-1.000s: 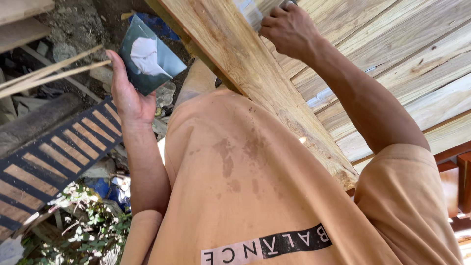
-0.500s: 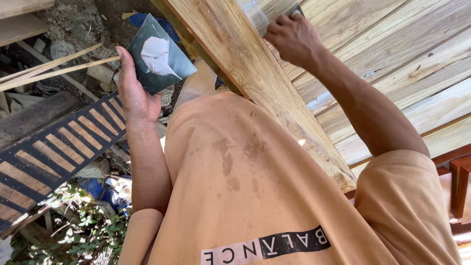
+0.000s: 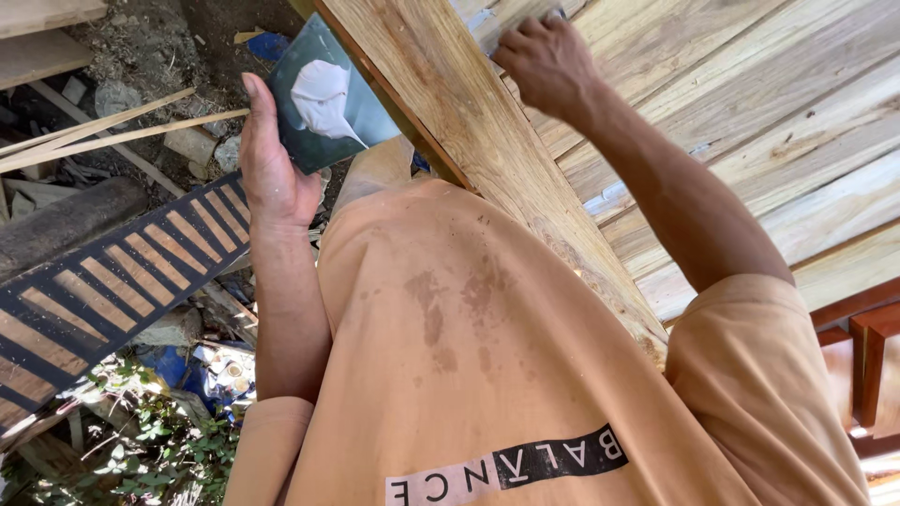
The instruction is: The person uses a putty knife to scoop a white filler substance from a small square board and applies it to the gaps and joints of a wooden structure. They repeatedly smooth the filler into the wood grain and along the seams of the planks.
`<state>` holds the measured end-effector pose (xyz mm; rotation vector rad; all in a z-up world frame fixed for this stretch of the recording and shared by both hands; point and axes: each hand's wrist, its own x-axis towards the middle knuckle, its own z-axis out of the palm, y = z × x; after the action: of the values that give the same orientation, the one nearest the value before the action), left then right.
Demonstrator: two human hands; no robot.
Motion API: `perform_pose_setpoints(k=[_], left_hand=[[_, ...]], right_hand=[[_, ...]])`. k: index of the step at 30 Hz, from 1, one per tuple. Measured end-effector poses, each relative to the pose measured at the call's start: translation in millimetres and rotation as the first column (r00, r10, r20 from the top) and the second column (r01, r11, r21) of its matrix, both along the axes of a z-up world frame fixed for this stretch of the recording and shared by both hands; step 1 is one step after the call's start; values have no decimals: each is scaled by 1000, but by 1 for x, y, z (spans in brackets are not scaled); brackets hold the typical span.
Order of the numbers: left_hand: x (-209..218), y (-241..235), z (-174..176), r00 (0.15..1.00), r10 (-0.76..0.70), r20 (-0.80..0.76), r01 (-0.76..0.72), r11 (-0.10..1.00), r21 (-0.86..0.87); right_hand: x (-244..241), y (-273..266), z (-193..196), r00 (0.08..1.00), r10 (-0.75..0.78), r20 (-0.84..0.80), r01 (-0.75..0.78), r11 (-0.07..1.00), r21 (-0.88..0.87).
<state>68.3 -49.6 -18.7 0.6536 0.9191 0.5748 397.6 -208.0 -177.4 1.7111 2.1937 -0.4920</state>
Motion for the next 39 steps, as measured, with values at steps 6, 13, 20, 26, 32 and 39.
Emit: perform_pose_setpoints(k=[6, 13, 20, 26, 32, 39], left_hand=[[-1, -1, 4, 1000, 7, -4, -7, 1000, -3], [8, 0, 3, 999, -40, 23, 39, 999, 32], [26, 3, -14, 973, -223, -64, 229, 968, 106], [54, -5, -18, 944, -297, -146, 320, 930, 178], [76, -12, -24, 925, -284, -252, 360, 866, 346], [5, 37, -36, 971, 208, -121, -180, 961, 208]], right_hand=[[-9, -36, -2, 1000, 13, 15, -15, 995, 100], [29, -13, -18, 1000, 15, 13, -16, 994, 106], [8, 8, 70, 975, -81, -205, 131, 960, 245], [-15, 2, 221, 871, 141, -470, 114, 873, 473], [-40, 13, 214, 922, 138, -361, 47, 888, 458], [8, 19, 68, 976, -105, -190, 151, 958, 244]])
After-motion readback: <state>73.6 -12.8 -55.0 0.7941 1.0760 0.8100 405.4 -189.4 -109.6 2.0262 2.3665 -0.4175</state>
